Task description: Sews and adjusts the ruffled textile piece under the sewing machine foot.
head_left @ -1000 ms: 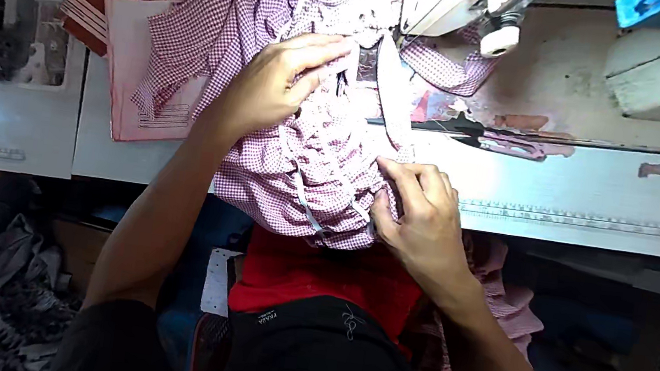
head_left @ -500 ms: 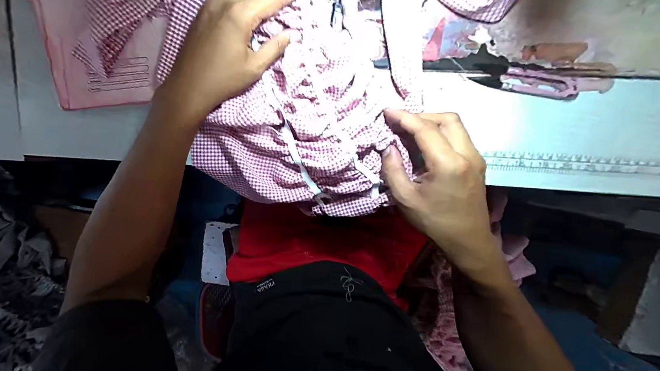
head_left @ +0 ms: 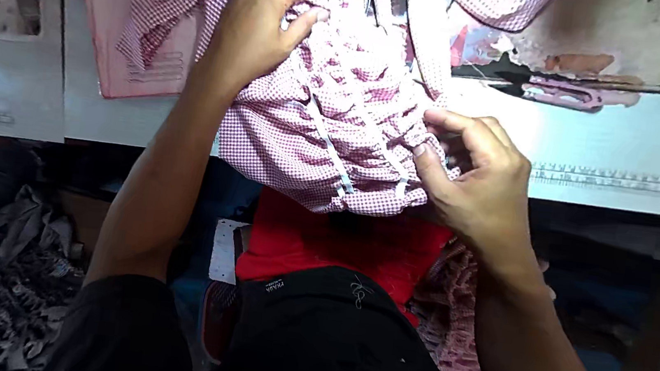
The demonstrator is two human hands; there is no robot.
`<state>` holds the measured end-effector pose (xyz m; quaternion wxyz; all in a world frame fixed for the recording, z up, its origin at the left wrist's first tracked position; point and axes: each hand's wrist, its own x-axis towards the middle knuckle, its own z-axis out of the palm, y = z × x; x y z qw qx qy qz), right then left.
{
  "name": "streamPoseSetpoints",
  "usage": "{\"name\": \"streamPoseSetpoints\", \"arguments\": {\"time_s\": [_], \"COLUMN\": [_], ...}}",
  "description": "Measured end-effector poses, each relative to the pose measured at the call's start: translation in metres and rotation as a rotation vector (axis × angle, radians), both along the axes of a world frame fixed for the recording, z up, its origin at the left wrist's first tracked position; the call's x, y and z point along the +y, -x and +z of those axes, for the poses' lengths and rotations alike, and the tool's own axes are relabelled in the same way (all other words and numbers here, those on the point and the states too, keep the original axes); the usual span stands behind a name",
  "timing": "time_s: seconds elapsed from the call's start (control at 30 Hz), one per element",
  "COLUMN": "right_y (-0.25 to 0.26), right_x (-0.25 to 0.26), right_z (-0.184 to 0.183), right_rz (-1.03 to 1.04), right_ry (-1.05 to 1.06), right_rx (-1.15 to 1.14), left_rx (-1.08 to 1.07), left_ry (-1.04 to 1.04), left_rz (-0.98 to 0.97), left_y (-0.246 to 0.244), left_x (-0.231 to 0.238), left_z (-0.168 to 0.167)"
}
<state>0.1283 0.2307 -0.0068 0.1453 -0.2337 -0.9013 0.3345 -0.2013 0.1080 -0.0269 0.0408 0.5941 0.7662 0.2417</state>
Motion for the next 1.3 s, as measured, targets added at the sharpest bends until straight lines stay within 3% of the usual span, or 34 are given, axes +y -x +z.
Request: {"name": "streamPoseSetpoints", "arguments": {"time_s": [0.13, 0.27, 0.37, 0.43, 0.5, 0.6, 0.67, 0.73, 0.8, 1.0, 1.17, 1.3], "right_y": [0.004, 0.011, 0.020, 0.023, 0.022, 0.020, 0.023, 0.028, 0.032, 0.041, 0.059, 0.084], "right_x": [-0.004, -0.008, -0.010, -0.010, -0.008, -0.005, -0.004, -0.005, -0.005, 0.021, 0.063, 0.082], "right_z": [-0.002, -0.007, -0.011, -0.013, -0.014, -0.016, -0.018, -0.018, -0.018, -0.007, 0.000, 0.002], "right_rz": [0.022, 0.047, 0.117, 0.155, 0.172, 0.173, 0.179, 0.196, 0.209, 0.134, 0.057, 0.015], "right_ry": [-0.047, -0.136, -0.184, -0.200, -0.210, -0.213, -0.209, -0.218, -0.241, -0.312, -0.360, -0.396], "right_rx": [0.015, 0.037, 0.058, 0.061, 0.046, 0.035, 0.048, 0.058, 0.058, 0.002, -0.096, -0.137], "left_rx": [0.036, 0.125, 0.211, 0.230, 0.219, 0.138, 0.080, 0.017, 0.010, 0.155, 0.189, -0.097], "left_ry": [0.014, 0.038, -0.107, -0.026, 0.082, 0.045, 0.062, 0.212, 0.316, 0.158, 0.039, -0.004], "left_rz": [0.001, -0.012, -0.314, -0.424, -0.336, -0.075, 0.144, 0.352, 0.442, 0.310, 0.205, 0.136], "left_y": [-0.017, -0.051, -0.063, -0.056, -0.039, -0.029, -0.034, -0.042, -0.043, -0.012, -0.011, -0.022], "left_x": [-0.010, -0.006, 0.026, 0.045, 0.049, 0.039, 0.041, 0.050, 0.062, 0.099, 0.146, 0.155], "left_z": [0.003, 0.046, 0.054, 0.039, 0.022, 0.015, 0.024, 0.040, 0.045, 0.003, 0.002, 0.003]}}
